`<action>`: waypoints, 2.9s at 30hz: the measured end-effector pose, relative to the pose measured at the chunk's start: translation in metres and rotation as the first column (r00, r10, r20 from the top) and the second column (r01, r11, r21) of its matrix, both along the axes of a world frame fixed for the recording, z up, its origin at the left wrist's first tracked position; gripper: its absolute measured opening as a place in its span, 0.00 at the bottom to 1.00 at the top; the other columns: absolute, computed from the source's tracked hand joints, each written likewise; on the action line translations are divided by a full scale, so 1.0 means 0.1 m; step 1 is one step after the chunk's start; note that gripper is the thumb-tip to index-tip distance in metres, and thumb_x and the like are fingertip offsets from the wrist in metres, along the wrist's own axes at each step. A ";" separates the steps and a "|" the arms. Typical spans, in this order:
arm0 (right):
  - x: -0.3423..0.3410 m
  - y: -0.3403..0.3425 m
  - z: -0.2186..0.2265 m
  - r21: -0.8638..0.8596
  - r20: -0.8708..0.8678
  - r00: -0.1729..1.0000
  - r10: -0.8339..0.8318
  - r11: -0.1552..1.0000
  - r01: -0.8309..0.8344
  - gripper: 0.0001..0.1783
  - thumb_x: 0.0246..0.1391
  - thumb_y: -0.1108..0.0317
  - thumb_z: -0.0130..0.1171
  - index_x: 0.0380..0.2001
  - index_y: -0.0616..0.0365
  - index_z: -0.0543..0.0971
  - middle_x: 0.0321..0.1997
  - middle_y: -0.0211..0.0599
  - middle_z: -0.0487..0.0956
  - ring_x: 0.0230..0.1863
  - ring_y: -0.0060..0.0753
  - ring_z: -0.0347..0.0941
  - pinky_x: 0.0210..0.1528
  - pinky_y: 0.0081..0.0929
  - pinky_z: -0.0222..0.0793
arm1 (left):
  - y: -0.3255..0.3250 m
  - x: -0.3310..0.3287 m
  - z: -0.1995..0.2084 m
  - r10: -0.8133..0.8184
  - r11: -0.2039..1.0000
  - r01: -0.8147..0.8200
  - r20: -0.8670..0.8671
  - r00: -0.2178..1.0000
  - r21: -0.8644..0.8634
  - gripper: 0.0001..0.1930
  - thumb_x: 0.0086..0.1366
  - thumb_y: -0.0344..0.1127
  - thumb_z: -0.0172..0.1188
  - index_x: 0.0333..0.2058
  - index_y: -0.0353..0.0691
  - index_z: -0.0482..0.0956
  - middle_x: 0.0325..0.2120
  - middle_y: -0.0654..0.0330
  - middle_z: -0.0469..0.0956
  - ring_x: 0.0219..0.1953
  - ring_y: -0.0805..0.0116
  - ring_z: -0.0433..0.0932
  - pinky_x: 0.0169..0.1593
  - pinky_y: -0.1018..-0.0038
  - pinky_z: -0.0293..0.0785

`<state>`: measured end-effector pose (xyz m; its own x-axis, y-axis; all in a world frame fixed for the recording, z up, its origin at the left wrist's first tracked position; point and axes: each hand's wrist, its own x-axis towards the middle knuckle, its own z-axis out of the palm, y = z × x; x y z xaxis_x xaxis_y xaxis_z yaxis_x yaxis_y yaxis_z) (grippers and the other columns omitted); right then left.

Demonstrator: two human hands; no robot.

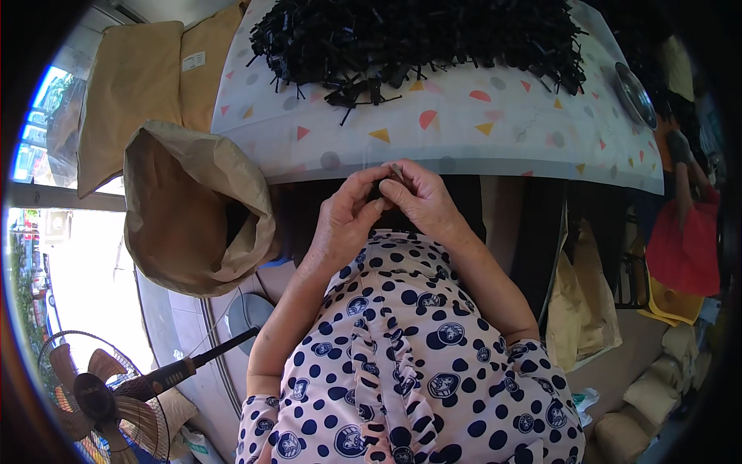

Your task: The recorder is assembling small black plastic components and placing them into brown paper bags.

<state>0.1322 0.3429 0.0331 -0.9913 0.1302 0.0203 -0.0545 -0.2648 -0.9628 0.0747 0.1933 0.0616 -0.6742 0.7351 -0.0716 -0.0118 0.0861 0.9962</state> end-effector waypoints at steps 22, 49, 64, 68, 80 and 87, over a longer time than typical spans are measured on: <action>-0.01 -0.32 0.13 -0.146 0.125 0.992 0.001 0.989 0.018 0.16 0.67 0.63 0.41 0.54 0.58 0.65 0.19 0.20 0.63 0.15 0.11 0.56 0.14 0.11 0.50 | -0.01 0.05 -0.14 0.313 0.950 -0.302 -0.292 0.904 0.082 0.18 0.62 0.21 0.53 0.51 0.38 0.72 0.36 0.56 0.78 0.37 0.76 0.75 0.42 0.80 0.72; -0.94 0.82 -0.03 0.832 -0.382 0.908 -0.174 0.363 0.420 0.07 0.56 0.72 0.54 0.38 0.57 0.75 0.21 0.35 0.74 0.24 0.26 0.70 0.27 0.25 0.66 | -0.77 -0.43 0.17 0.392 0.898 -0.389 0.024 0.919 0.205 0.27 0.63 0.30 0.57 0.60 0.37 0.60 0.49 0.53 0.72 0.39 0.71 0.78 0.37 0.80 0.71; 0.01 -0.01 -0.15 0.679 -0.205 0.979 0.011 0.722 0.134 0.13 0.57 0.78 0.52 0.46 0.61 0.73 0.28 0.37 0.76 0.30 0.23 0.74 0.36 0.19 0.69 | -0.05 -0.20 -0.12 0.094 0.979 -0.152 0.353 0.931 0.138 0.24 0.62 0.28 0.57 0.57 0.38 0.63 0.40 0.56 0.76 0.33 0.72 0.78 0.36 0.81 0.75; 0.12 -0.08 -0.17 0.661 -0.191 0.981 -0.035 0.734 0.154 0.13 0.56 0.78 0.53 0.46 0.61 0.74 0.28 0.38 0.77 0.29 0.26 0.75 0.36 0.19 0.69 | 0.00 -0.12 -0.21 0.131 0.981 -0.172 0.337 0.932 0.094 0.23 0.62 0.25 0.56 0.56 0.37 0.64 0.40 0.54 0.77 0.33 0.73 0.78 0.36 0.82 0.76; 0.26 -0.08 -0.08 0.417 0.004 0.993 -0.114 0.903 0.102 0.09 0.64 0.69 0.47 0.40 0.64 0.71 0.29 0.35 0.76 0.29 0.20 0.70 0.34 0.19 0.69 | 0.02 0.04 -0.26 0.156 0.988 -0.154 0.205 0.966 -0.025 0.17 0.61 0.21 0.53 0.48 0.37 0.64 0.34 0.58 0.76 0.30 0.76 0.78 0.32 0.83 0.75; 0.19 -0.16 -0.11 0.437 0.020 0.998 -0.052 0.899 0.038 0.09 0.64 0.69 0.46 0.39 0.65 0.70 0.26 0.45 0.78 0.28 0.34 0.79 0.31 0.26 0.73 | -0.04 0.01 -0.31 0.072 0.994 -0.071 0.000 0.997 -0.088 0.16 0.59 0.18 0.51 0.45 0.37 0.63 0.28 0.62 0.73 0.29 0.80 0.76 0.30 0.84 0.74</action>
<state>0.1507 0.3266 0.0226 -0.9856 0.1600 0.0551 -0.0251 0.1837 -0.9827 0.0756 0.1892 0.0307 -0.7245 0.6758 -0.1357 -0.0239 0.1721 0.9848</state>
